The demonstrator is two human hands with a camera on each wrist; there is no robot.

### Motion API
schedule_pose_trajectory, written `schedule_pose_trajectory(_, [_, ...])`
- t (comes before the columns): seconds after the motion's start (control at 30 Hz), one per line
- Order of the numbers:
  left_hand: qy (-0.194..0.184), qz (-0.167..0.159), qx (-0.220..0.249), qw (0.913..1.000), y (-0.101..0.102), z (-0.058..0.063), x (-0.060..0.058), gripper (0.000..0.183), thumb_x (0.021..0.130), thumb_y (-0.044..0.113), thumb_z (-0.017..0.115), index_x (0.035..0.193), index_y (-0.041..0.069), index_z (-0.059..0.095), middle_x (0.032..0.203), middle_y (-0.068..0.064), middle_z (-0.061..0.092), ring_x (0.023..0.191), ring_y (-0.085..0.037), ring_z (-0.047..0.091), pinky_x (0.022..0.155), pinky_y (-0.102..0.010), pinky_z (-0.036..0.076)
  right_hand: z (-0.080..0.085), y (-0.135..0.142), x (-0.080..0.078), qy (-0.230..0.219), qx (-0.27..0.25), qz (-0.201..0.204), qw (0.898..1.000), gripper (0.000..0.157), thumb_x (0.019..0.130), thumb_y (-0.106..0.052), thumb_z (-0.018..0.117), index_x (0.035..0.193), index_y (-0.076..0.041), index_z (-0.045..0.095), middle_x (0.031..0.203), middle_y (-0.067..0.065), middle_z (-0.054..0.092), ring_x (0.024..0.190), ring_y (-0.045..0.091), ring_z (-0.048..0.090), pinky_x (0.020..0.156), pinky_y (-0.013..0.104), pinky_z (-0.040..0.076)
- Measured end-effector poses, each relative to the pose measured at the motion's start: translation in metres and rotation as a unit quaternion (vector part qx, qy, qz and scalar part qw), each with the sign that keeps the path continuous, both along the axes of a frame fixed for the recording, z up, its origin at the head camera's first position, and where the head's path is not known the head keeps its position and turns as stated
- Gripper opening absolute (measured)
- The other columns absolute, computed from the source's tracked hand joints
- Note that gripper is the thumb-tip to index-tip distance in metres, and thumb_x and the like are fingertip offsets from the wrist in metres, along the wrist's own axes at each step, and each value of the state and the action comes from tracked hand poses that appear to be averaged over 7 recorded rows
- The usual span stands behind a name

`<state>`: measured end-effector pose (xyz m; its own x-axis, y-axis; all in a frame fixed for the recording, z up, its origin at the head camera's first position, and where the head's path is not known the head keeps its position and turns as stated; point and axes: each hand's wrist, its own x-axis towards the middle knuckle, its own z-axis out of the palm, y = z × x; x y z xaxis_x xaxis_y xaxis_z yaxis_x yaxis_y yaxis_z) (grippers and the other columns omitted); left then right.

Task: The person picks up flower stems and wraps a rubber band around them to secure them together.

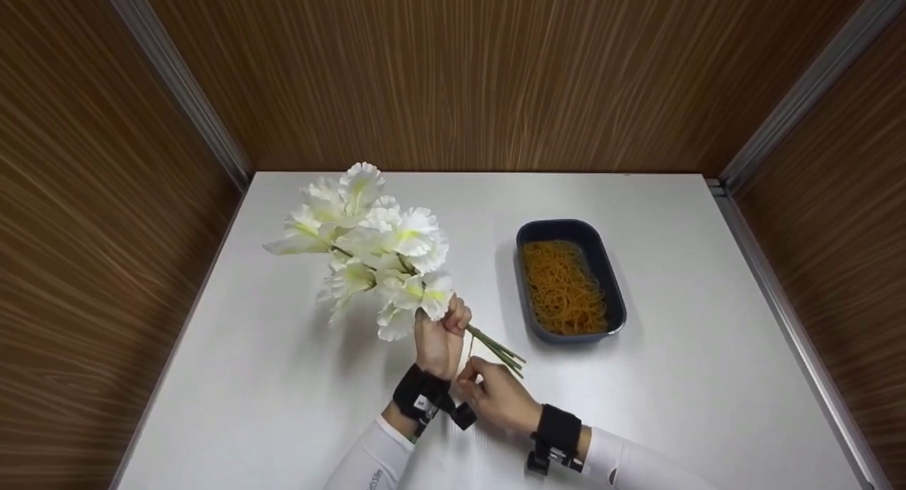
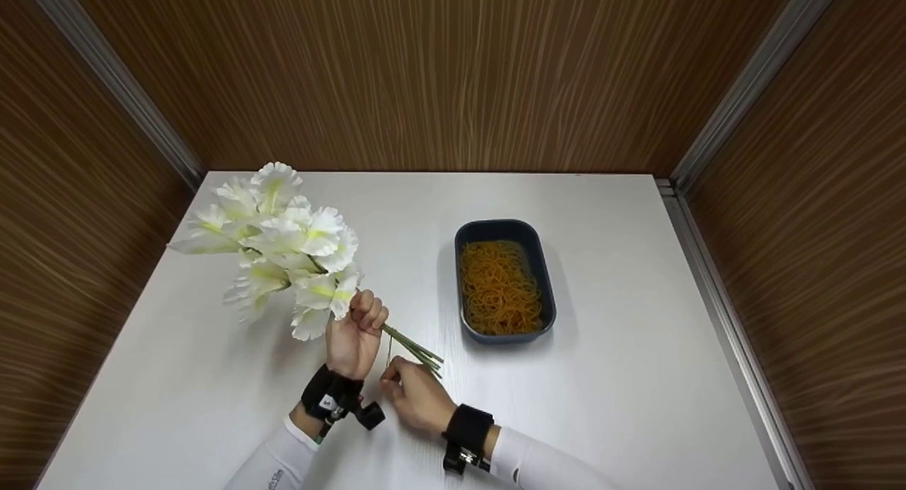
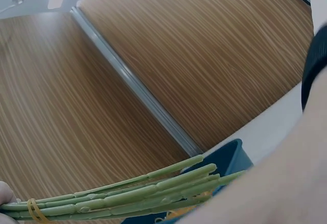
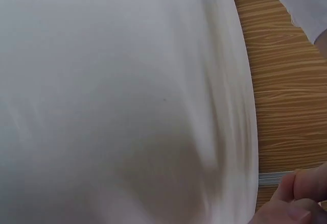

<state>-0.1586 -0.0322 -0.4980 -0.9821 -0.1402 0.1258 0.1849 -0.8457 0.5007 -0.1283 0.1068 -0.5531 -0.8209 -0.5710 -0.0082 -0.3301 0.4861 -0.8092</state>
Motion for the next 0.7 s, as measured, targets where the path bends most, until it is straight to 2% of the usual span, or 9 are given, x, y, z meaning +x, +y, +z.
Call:
schedule_pose_trajectory(0.1, [-0.027,0.02,-0.024,0.9992,0.001,-0.004,-0.001,0.042,0.083,0.054,0.071,0.082,0.02,0.046,0.067,0.004,0.025,0.062,-0.012,0.02,0.063,-0.022,0.02,0.0,0.002,0.007,0.019,-0.012,0.001,1.0,0.007,0.102,-0.005,0.063,0.096,-0.008,0.064,0.086,0.009,0.072,0.067,-0.006,0.053,0.062,0.016,0.047])
schedule_pose_trajectory(0.17, [-0.039,0.029,-0.033,0.9983,0.002,-0.005,-0.002,0.039,0.084,0.051,0.07,0.083,0.02,0.047,0.066,0.005,0.027,0.062,-0.012,0.021,0.064,-0.022,0.021,0.0,0.002,0.011,0.043,-0.025,-0.007,0.999,0.007,0.102,-0.005,0.063,0.096,-0.008,0.064,0.086,0.011,0.073,0.065,-0.007,0.05,0.06,0.016,0.046])
schedule_pose_trajectory(0.2, [-0.044,0.033,-0.037,0.9978,0.002,-0.006,-0.002,0.034,0.089,0.048,0.067,0.084,0.02,0.047,0.066,0.005,0.027,0.062,-0.012,0.021,0.064,-0.022,0.022,0.0,0.002,0.014,0.054,-0.031,-0.012,0.998,0.007,0.102,-0.005,0.063,0.096,-0.008,0.064,0.087,0.011,0.073,0.064,-0.008,0.049,0.059,0.016,0.046])
schedule_pose_trajectory(0.3, [-0.066,0.042,-0.053,0.9955,0.002,-0.007,-0.003,0.021,0.102,0.028,0.053,0.084,0.019,0.048,0.064,0.006,0.032,0.061,-0.011,0.026,0.064,-0.022,0.025,0.0,0.003,0.02,0.096,-0.05,-0.029,0.994,0.009,0.099,-0.002,0.066,0.094,-0.009,0.063,0.088,0.01,0.075,0.064,-0.01,0.048,0.058,0.015,0.046])
schedule_pose_trajectory(0.37, [-0.08,0.044,-0.064,0.9938,0.002,-0.008,-0.004,0.027,0.107,0.016,0.039,0.083,0.018,0.05,0.063,0.006,0.035,0.06,-0.01,0.03,0.064,-0.021,0.028,0.0,0.003,0.023,0.137,-0.061,-0.038,0.988,0.013,0.096,0.0,0.07,0.092,-0.01,0.063,0.087,0.007,0.076,0.063,-0.01,0.046,0.058,0.013,0.044])
schedule_pose_trajectory(0.43, [-0.092,0.047,-0.073,0.992,0.002,-0.009,-0.006,0.035,0.109,0.01,0.029,0.082,0.018,0.051,0.062,0.006,0.038,0.059,-0.009,0.034,0.063,-0.021,0.03,0.001,0.005,0.022,0.191,-0.07,-0.047,0.978,0.017,0.091,0.003,0.074,0.091,-0.011,0.065,0.084,0.003,0.076,0.062,-0.008,0.045,0.057,0.011,0.042])
schedule_pose_trajectory(0.53, [-0.1,0.052,-0.076,0.9908,0.001,-0.01,-0.007,0.039,0.111,0.008,0.026,0.083,0.017,0.052,0.063,0.005,0.042,0.059,-0.009,0.037,0.062,-0.021,0.032,0.007,0.008,0.017,0.271,-0.076,-0.05,0.958,0.02,0.088,0.004,0.078,0.092,-0.012,0.067,0.082,-0.002,0.073,0.061,-0.004,0.045,0.057,0.009,0.039])
schedule_pose_trajectory(0.7, [-0.111,0.06,-0.085,0.9883,0.002,-0.01,-0.01,0.04,0.112,0.009,0.025,0.083,0.017,0.052,0.063,0.004,0.044,0.058,-0.01,0.037,0.062,-0.021,0.033,0.022,0.017,0.004,0.35,-0.089,-0.019,0.932,0.011,0.093,-0.001,0.076,0.096,-0.009,0.069,0.086,-0.001,0.069,0.059,0.002,0.05,0.056,0.009,0.042])
